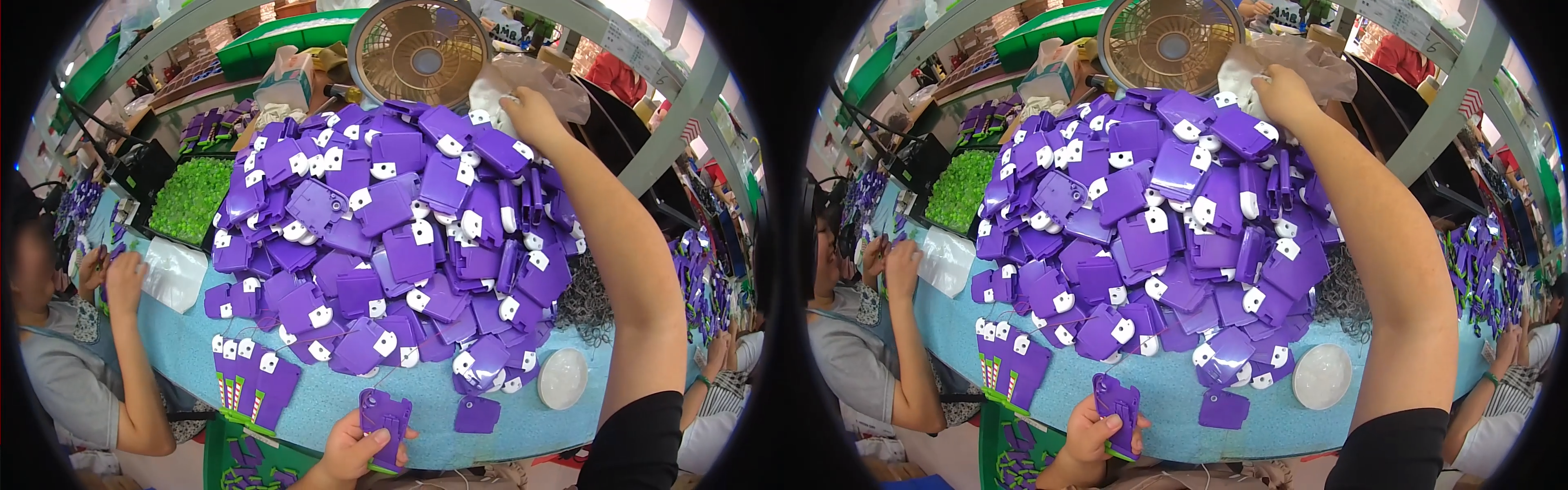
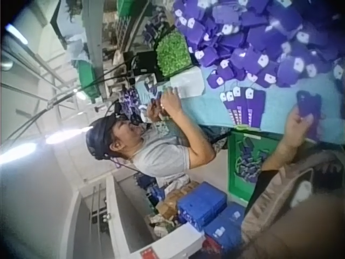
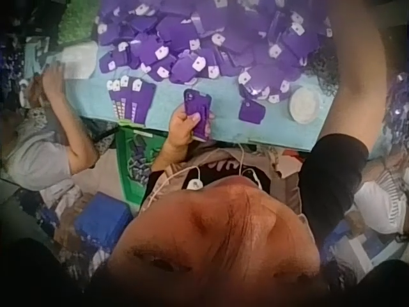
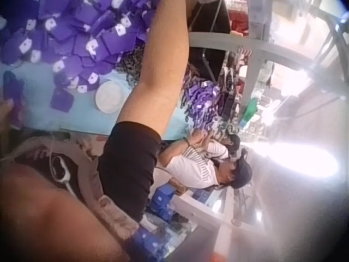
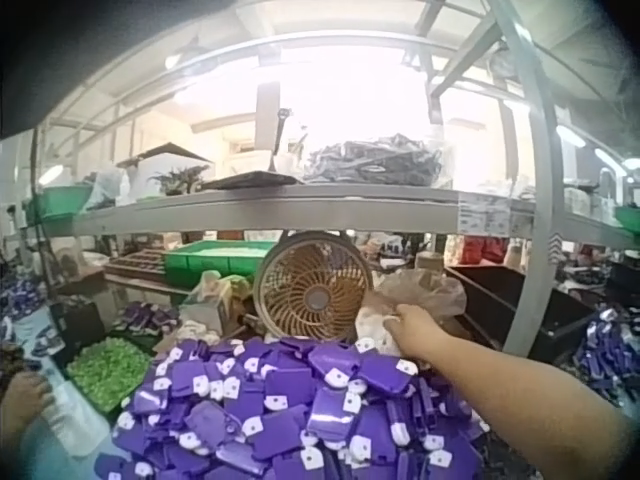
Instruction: The person assembles toy components by hand, inserting internal mechanism parts and strings into plastic housing pieces and snapping the casings together.
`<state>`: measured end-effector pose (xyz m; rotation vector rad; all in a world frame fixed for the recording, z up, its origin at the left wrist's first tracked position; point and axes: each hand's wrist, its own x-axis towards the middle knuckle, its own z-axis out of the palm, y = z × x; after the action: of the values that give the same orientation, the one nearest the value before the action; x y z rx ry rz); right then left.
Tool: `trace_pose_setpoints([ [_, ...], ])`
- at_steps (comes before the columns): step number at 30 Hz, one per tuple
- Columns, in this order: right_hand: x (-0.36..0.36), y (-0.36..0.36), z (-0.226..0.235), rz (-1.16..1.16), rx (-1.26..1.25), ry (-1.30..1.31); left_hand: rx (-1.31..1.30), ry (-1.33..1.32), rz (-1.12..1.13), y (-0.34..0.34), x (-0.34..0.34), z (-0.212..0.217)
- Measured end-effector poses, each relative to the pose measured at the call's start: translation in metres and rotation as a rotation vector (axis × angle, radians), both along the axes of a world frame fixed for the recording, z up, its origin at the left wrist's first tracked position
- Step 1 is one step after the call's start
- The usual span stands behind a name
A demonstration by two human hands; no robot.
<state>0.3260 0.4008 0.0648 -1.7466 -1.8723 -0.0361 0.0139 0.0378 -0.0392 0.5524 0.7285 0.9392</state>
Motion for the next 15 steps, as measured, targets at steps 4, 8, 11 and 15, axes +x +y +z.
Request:
trace_pose_setpoints([
  [4, -0.010, -0.005, 0.002, -0.031, -0.083, -0.081, 0.009, -0.091, -0.025, 0.000, -0.003, -0.002],
  [8, -0.014, 0.002, -0.002, -0.079, -0.120, 0.017, 0.004, -0.091, -0.020, -0.002, -0.003, -0.003],
  [11, -0.002, 0.022, -0.014, -0.060, -0.060, 0.008, -0.001, -0.083, -0.022, 0.000, -0.002, -0.002],
  [15, -0.006, 0.012, -0.005, -0.003, -0.083, 0.040, 0.030, -0.097, -0.006, -0.002, -0.004, -0.005],
])
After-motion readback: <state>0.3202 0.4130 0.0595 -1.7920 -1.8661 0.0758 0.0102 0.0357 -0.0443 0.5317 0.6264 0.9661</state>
